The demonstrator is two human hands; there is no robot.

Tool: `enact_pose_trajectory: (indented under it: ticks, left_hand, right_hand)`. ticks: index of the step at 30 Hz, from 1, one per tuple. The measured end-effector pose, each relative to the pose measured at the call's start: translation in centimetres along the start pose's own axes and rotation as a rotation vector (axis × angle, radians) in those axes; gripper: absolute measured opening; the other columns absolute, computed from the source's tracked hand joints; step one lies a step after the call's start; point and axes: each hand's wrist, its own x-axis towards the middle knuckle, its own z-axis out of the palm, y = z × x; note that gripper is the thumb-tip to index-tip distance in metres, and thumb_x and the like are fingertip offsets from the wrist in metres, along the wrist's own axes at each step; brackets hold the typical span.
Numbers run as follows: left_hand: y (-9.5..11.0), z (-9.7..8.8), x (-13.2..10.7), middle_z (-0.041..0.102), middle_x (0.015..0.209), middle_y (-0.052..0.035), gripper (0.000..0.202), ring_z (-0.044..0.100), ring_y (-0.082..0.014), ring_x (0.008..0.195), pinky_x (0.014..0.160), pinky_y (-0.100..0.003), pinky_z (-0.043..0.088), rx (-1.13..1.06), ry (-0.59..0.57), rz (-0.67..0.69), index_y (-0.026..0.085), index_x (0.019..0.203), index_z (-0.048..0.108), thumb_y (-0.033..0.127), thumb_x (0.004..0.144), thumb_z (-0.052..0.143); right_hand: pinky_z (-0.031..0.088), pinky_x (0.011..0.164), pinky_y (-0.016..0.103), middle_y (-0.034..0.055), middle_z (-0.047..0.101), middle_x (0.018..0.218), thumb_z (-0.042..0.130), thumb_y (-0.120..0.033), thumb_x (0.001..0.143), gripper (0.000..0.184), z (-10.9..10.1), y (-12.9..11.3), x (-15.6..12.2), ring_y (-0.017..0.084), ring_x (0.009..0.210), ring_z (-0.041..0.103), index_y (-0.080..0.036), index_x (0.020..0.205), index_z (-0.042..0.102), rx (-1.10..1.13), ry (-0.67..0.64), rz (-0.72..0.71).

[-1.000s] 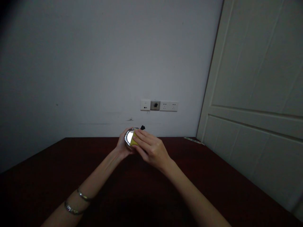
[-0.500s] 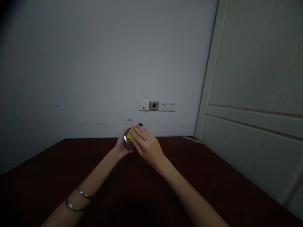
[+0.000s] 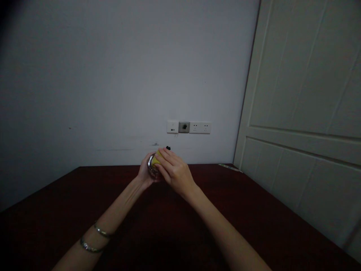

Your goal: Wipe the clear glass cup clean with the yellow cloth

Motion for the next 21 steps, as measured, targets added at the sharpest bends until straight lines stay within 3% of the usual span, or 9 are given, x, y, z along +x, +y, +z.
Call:
enact_pose_trajectory:
  ticks: [5, 8, 11, 15, 21]
  left_hand:
    - [1.2, 0.5, -0.2, 0.066, 0.06, -0.0036, 0.032, 0.061, -0.0134, 0.054, 0.054, -0.023, 0.05, -0.085, 0.088, 0.149, 0.012, 0.075, 0.065, 0.041, 0.08, 0.051]
    - [0.9, 1.3, -0.3, 0.067, 0.065, -0.0067, 0.037, 0.063, -0.0144, 0.059, 0.061, -0.024, 0.051, -0.145, 0.082, 0.116, 0.01, 0.071, 0.064, 0.041, 0.082, 0.047]
    - [0.4, 1.5, -0.4, 0.066, 0.065, -0.0041, 0.032, 0.063, -0.0129, 0.061, 0.061, -0.021, 0.05, -0.166, 0.075, 0.112, 0.012, 0.069, 0.063, 0.038, 0.083, 0.049]
    - [0.5, 1.1, -0.4, 0.061, 0.052, -0.0021, 0.029, 0.059, -0.0149, 0.05, 0.049, -0.024, 0.047, -0.131, 0.09, 0.09, 0.013, 0.071, 0.064, 0.039, 0.081, 0.053]
    - [1.0, 1.2, -0.3, 0.068, 0.064, -0.0056, 0.03, 0.064, -0.016, 0.059, 0.057, -0.025, 0.052, -0.145, 0.098, 0.163, 0.011, 0.075, 0.065, 0.039, 0.079, 0.053]
  right_hand:
    - [0.043, 0.107, 0.041, 0.0104, 0.055, 0.134, 0.047, -0.023, 0.092, 0.036, 0.0, -1.3, -0.4, 0.02, 0.131, 0.045, -0.017, 0.127, 0.055, -0.002, -0.032, -0.074]
    - [0.043, 0.107, 0.036, 0.0097, 0.058, 0.131, 0.048, -0.024, 0.092, 0.034, 0.5, -2.2, 0.0, 0.018, 0.128, 0.048, -0.016, 0.123, 0.059, -0.029, -0.037, -0.142]
    - [0.043, 0.108, 0.036, 0.0097, 0.058, 0.131, 0.046, -0.025, 0.093, 0.034, 1.0, -1.6, 0.6, 0.019, 0.127, 0.049, -0.016, 0.123, 0.059, -0.029, -0.003, -0.084]
    - [0.042, 0.108, 0.04, 0.01, 0.054, 0.135, 0.045, -0.023, 0.093, 0.036, 1.0, -0.2, 0.5, 0.019, 0.13, 0.046, -0.018, 0.127, 0.056, 0.012, 0.07, 0.043]
    - [0.044, 0.107, 0.04, 0.0122, 0.057, 0.132, 0.051, -0.017, 0.09, 0.039, 0.5, -1.7, -0.5, 0.021, 0.129, 0.047, -0.014, 0.128, 0.055, -0.029, 0.05, -0.094]
